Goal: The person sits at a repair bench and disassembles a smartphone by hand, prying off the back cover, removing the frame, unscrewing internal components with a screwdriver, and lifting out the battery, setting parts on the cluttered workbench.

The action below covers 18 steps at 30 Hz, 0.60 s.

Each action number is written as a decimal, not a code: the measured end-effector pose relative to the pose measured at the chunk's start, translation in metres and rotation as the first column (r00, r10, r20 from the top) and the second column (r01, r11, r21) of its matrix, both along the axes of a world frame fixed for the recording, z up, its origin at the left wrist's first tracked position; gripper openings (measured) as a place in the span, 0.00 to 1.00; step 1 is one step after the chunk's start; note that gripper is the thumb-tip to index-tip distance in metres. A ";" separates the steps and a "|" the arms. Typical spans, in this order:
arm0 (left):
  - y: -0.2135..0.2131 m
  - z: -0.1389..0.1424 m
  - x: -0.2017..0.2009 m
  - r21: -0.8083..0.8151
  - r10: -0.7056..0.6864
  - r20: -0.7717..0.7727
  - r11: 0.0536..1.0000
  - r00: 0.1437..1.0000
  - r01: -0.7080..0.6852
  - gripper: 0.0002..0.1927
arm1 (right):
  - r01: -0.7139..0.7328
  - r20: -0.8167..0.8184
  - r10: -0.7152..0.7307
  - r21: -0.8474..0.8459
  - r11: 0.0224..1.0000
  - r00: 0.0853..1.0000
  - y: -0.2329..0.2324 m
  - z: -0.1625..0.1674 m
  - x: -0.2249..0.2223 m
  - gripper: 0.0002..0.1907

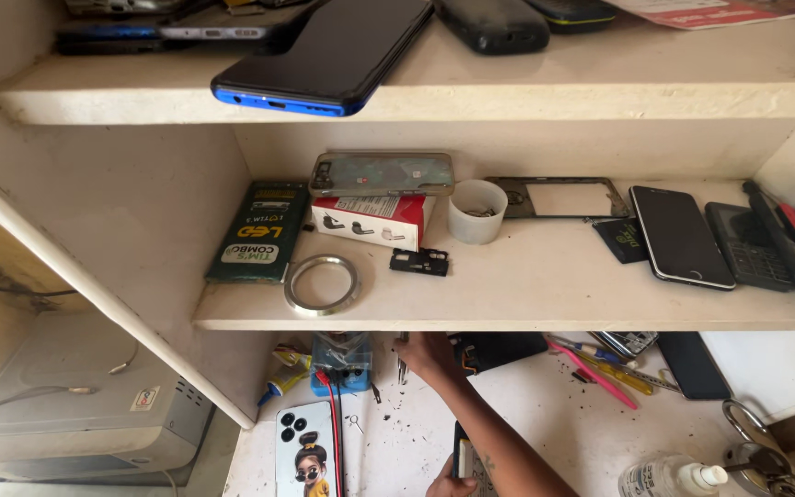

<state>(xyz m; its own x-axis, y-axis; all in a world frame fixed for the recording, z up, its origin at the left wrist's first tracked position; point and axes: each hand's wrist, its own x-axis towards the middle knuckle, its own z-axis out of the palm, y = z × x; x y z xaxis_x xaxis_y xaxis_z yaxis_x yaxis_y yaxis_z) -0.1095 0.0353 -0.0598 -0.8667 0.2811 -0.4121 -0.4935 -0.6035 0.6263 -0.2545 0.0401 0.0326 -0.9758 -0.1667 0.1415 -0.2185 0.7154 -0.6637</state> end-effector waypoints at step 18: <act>-0.011 0.014 0.004 -0.097 -0.071 -0.181 0.994 0.981 0.055 0.46 | -0.046 -0.061 0.054 0.139 0.989 0.997 -0.016 0.013 -0.011 0.26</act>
